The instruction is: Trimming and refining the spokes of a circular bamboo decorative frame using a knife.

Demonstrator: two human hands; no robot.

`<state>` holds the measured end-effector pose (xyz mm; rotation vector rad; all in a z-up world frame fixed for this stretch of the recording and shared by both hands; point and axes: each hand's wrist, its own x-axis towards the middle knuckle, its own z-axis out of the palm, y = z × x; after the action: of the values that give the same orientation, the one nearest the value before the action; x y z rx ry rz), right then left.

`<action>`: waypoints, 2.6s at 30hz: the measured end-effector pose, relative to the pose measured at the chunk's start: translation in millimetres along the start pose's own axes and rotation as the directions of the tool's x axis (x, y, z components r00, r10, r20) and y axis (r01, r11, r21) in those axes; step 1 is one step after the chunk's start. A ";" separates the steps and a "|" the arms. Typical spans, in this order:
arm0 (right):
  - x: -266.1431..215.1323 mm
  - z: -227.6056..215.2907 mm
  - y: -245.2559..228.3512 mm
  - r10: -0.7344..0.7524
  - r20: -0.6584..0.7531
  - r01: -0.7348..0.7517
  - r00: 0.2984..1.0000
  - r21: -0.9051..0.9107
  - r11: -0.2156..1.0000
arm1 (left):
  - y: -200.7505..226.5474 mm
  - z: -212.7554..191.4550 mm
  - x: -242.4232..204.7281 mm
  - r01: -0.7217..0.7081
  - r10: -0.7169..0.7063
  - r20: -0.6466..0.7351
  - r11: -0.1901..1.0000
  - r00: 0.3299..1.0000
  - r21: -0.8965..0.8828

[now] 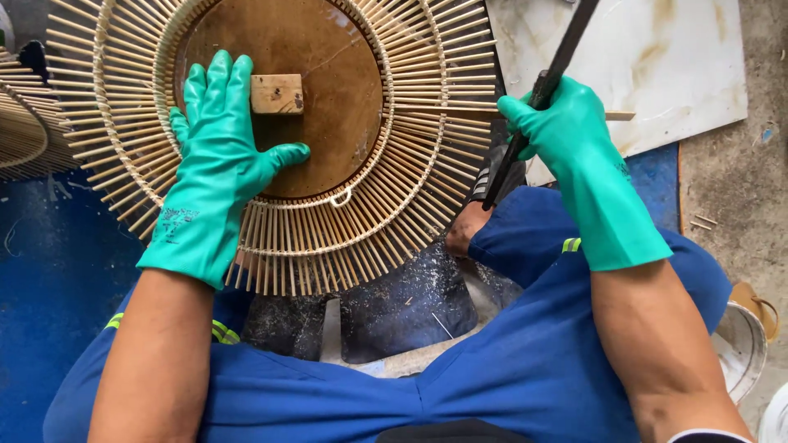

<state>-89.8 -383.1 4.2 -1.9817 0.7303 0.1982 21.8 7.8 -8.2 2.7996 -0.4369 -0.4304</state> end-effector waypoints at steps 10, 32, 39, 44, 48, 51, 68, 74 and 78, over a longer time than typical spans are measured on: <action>-83.4 -19.5 -81.7 -0.522 -0.194 0.539 0.830 0.516 0.666 | 30.9 -10.9 -1.9 0.163 -0.163 0.018 0.986 0.986 -0.026; -2.0 -38.1 -9.1 -0.205 -0.155 0.228 0.966 0.144 0.963 | 22.2 1.7 0.1 0.076 -0.076 0.037 0.997 0.996 -0.004; 18.3 -0.7 2.6 -0.023 -0.055 0.025 0.998 0.041 0.999 | 33.7 -7.0 3.4 0.143 -0.142 0.056 0.990 0.988 -0.013; 15.2 3.8 -2.8 -0.003 -0.032 0.004 0.999 0.025 1.000 | 31.3 -6.5 4.5 0.150 -0.148 0.070 0.988 0.986 -0.020; 12.8 2.6 -1.0 0.003 -0.013 -0.003 1.000 0.011 1.000 | 23.0 0.7 4.2 0.129 -0.129 0.061 0.992 0.990 -0.005; 13.3 -4.9 -5.7 -0.004 0.001 0.004 1.000 0.013 1.000 | 8.5 3.9 7.3 0.046 -0.045 0.029 0.999 0.999 -0.025; 24.2 -2.7 -3.2 -0.041 -0.035 0.041 0.999 -0.017 0.999 | 28.7 3.1 -0.8 0.152 -0.153 0.093 0.988 0.984 0.012; 20.5 -4.2 -6.7 -0.075 -0.085 0.068 0.994 -0.080 0.994 | 17.5 13.4 -2.4 0.109 -0.109 0.027 0.994 0.994 0.017; 12.3 -10.6 -9.6 -0.088 -0.120 0.073 0.989 -0.122 0.990 | 10.2 13.2 2.8 0.068 -0.067 0.029 0.997 0.997 -0.025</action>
<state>-76.1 -393.8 11.6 -2.1471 0.7309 0.0699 17.4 -5.4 -17.9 2.7927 -0.3406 -0.4865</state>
